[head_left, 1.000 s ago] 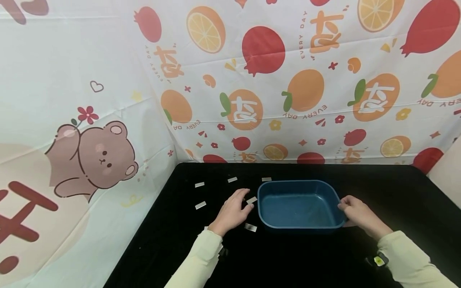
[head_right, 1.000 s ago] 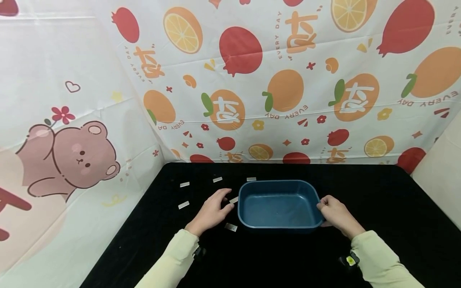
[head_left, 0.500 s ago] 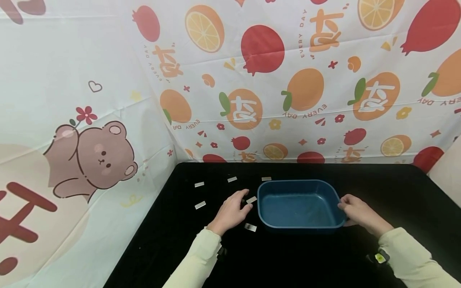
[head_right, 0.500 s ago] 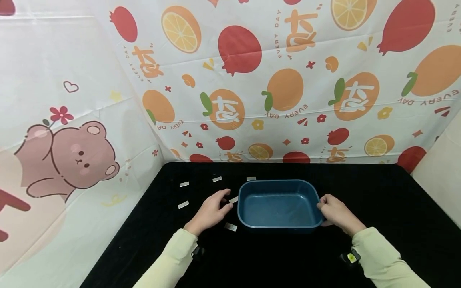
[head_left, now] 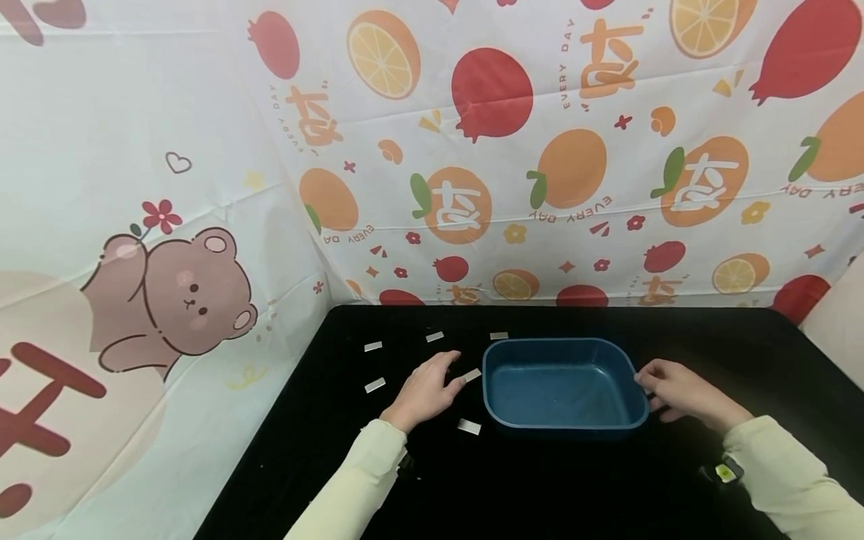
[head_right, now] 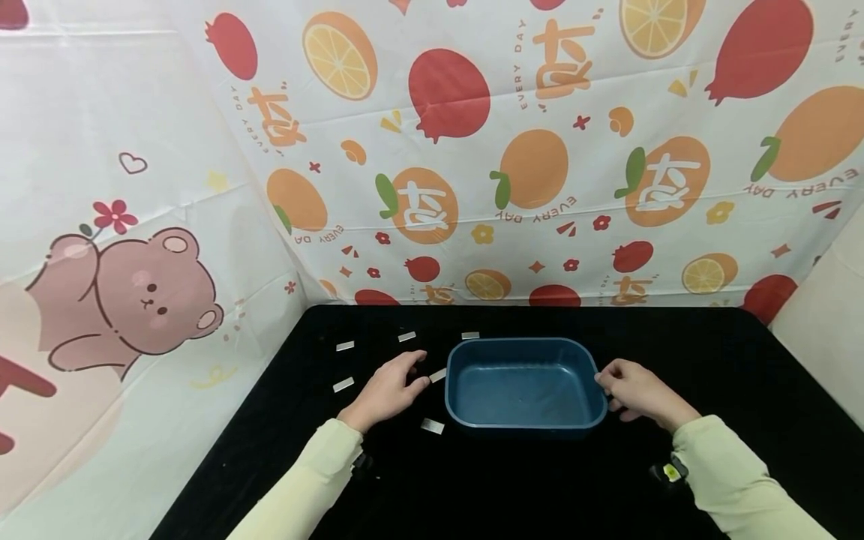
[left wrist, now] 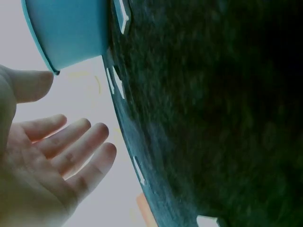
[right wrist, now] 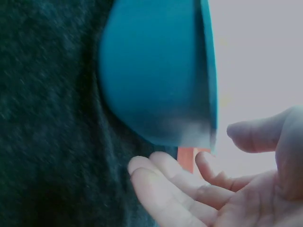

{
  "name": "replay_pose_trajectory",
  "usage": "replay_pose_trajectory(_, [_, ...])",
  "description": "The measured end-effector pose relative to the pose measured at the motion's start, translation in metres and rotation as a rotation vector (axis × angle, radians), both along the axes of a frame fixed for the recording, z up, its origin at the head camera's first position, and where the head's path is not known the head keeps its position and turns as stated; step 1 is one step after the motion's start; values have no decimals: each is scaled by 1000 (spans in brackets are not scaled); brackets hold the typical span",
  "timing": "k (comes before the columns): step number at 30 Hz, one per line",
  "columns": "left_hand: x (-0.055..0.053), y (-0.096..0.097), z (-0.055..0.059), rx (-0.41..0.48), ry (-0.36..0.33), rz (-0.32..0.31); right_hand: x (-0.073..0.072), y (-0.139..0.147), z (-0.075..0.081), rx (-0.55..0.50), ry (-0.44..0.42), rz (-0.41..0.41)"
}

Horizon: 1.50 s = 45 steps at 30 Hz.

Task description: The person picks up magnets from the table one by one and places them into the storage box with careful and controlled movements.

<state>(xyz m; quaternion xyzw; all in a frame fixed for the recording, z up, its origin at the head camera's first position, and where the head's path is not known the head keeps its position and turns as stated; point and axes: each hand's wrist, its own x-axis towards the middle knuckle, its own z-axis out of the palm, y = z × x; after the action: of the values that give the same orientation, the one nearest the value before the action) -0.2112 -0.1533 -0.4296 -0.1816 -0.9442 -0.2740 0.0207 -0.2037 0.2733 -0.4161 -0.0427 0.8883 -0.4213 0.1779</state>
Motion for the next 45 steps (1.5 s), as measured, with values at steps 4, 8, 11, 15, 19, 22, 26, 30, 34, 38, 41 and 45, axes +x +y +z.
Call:
replay_pose_trajectory(4, [-2, -2, 4, -32, -14, -9, -7, 4, 5, 11, -8, 12])
replay_pose_trajectory(8, [-6, -4, 8, -60, -34, -31, -15, 5, 8, -13, -61, 11])
replay_pose_trajectory(11, [-10, -6, 9, -74, -46, -30, -20, 5, 10, -37, -89, 8])
replay_pose_trajectory(15, [-15, -9, 11, -86, -69, -20, -24, 3, 10, -57, -107, 10])
replay_pose_trajectory(19, [-18, -11, 12, -82, -97, -20, -24, 1, 5, -122, -138, -14])
replay_pose_trajectory(22, [-21, -12, 12, -84, -115, -12, -23, -2, -1, -214, -180, -43])
replay_pose_trajectory(26, [-23, -13, 8, -92, -119, -1, -23, -2, -5, -286, -219, -62])
replay_pose_trajectory(30, [-27, -9, 4, -91, -124, 7, -22, -1, -6, -288, -222, -84])
replay_pose_trajectory(34, [-38, -4, 5, -110, -119, 13, -20, 0, -7, -279, -209, -112])
replay_pose_trajectory(38, [-51, 2, 9, -142, -108, 31, -19, 0, -7, -276, -195, -120])
replay_pose_trajectory(41, [-59, 3, 12, -159, -127, 51, -18, -2, -8, -265, -185, -114])
replay_pose_trajectory(45, [-67, 1, 11, -189, -153, 64, -17, -4, -9, -230, -167, -111])
